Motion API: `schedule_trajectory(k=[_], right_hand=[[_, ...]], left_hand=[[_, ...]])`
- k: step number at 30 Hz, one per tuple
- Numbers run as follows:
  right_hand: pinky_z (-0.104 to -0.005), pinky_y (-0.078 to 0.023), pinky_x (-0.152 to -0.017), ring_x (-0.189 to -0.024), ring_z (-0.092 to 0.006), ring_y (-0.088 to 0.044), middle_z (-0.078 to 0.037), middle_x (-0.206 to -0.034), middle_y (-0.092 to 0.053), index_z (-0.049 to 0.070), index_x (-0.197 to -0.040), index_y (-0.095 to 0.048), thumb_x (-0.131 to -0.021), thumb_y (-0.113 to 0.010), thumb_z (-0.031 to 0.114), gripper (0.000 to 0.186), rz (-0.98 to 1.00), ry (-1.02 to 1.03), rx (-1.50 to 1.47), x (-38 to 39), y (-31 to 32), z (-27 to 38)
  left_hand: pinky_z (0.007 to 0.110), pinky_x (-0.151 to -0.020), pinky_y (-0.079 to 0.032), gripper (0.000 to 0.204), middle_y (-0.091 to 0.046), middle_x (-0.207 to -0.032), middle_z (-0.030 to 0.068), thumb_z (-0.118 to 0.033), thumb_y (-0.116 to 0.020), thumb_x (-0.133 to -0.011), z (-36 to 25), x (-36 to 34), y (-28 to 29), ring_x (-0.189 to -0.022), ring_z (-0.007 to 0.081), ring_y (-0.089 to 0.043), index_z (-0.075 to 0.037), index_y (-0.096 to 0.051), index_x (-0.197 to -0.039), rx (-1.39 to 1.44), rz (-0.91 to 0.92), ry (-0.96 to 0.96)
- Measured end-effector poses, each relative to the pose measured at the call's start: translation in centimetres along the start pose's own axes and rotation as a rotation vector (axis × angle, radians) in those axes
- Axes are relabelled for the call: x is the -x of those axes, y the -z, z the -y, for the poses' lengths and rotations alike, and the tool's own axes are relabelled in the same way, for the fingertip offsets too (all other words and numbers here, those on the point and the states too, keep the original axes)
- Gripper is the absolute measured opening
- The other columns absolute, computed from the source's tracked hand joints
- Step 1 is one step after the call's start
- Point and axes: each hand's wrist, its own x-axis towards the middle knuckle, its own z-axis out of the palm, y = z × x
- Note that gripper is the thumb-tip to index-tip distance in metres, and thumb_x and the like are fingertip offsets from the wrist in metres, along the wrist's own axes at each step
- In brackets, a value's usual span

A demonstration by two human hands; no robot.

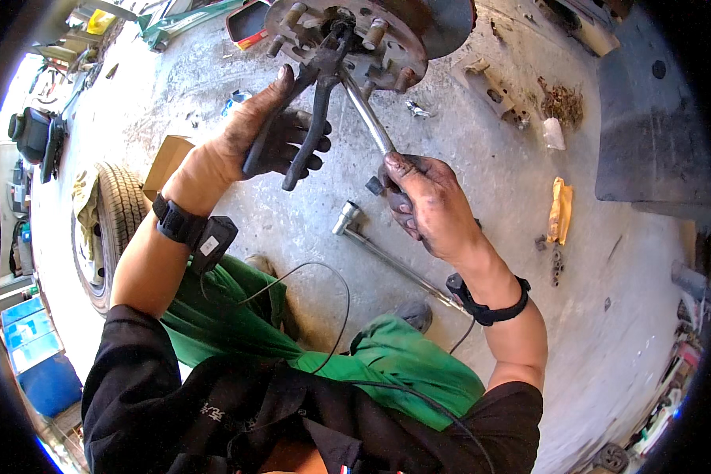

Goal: The person uses pliers to manipulate a metal component on a wheel hub assembly, then uses a long metal bar to apply leverage behind the component.

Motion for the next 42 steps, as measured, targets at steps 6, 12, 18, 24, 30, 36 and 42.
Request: schedule_trajectory(k=[6,12,18,24,30,36,42], right_hand=[[-0.0217,-0.025,-0.041,-0.046,-0.0027,-0.032,0.008,-0.058,-0.039,0.011,-0.08,-0.053,-0.101,-0.054,0.037,0.034,0.049,-0.065,-0.136,-0.3,-0.2,0.1],[-0.0206,-0.024,-0.039,-0.042,-0.0032,-0.029,0.008,-0.056,-0.033,0.007,-0.086,-0.053,-0.103,-0.05,0.037,0.035,0.03,-0.045,-0.118,-0.4,-0.5,-0.3],[-0.0216,-0.027,-0.042,-0.046,-0.0031,-0.031,0.007,-0.059,-0.038,0.011,-0.079,-0.051,-0.101,-0.051,0.036,0.033,0.054,-0.054,-0.098,-0.3,-0.6,0.1],[-0.0213,-0.027,-0.041,-0.046,-0.0031,-0.032,0.007,-0.059,-0.039,0.011,-0.079,-0.051,-0.101,-0.051,0.036,0.034,0.046,-0.056,-0.066,-0.1,-0.3,0.3],[-0.0223,-0.028,-0.042,-0.046,-0.0031,-0.034,0.007,-0.057,-0.041,0.011,-0.08,-0.054,-0.101,-0.052,0.035,0.032,0.078,-0.13,0.023,-0.1,0.4,-0.2],[-0.0225,-0.027,-0.042,-0.046,-0.003,-0.034,0.007,-0.057,-0.041,0.011,-0.079,-0.056,-0.099,-0.056,0.035,0.031,0.022,-0.104,0.139,-0.3,0.8,-1.9],[-0.0224,-0.026,-0.042,-0.047,-0.0029,-0.033,0.008,-0.058,-0.039,0.012,-0.08,-0.055,-0.099,-0.057,0.036,0.031,0.056,-0.107,0.018,-0.1,0.7,-1.0]], left_hand=[[0.033,-0.059,-0.059,0.076,-0.071,-0.091,0.0158,-0.073,-0.057,-0.085,0.7,0.1,-1.2,-0.07,0.0231,-0.071,0.001,-0.065,-0.102,-0.27,-0.286,-0.035],[0.038,-0.078,-0.055,0.1,-0.061,-0.108,0.0257,-0.06,-0.086,-0.066,3.7,0.2,-3.2,-0.096,0.0341,-0.066,0.013,-0.045,-0.121,-1.013,-0.606,-0.452],[0.044,-0.092,-0.05,0.108,-0.05,-0.11,0.0384,-0.044,-0.093,-0.059,2.7,0.0,-3.0,-0.108,0.0504,-0.057,0.019,-0.027,-0.117,-1.286,-0.718,-0.485],[0.038,-0.086,-0.048,0.078,-0.049,-0.103,0.0256,-0.044,-0.088,-0.067,3.4,-0.3,-1.1,-0.097,0.0376,-0.056,0.007,-0.056,-0.116,-1.614,-0.568,-0.65],[0.026,-0.058,-0.04,0.046,-0.051,-0.085,0.0049,-0.047,-0.079,-0.081,1.8,1.3,-2.0,-0.071,0.0108,-0.05,-0.006,-0.069,-0.099,-0.947,-0.481,-0.421],[0.02,-0.041,-0.027,0.037,-0.057,-0.072,-0.0008,-0.043,-0.067,-0.094,1.6,1.8,-1.8,-0.049,0.0036,-0.04,-0.007,-0.063,-0.086,-0.631,-0.367,-0.165],[0.02,-0.043,-0.025,0.033,-0.057,-0.075,-0.0013,-0.039,-0.064,-0.096,1.5,2.4,-1.5,-0.051,0.0036,-0.039,-0.007,-0.063,-0.09,-0.535,-0.421,-0.272]])
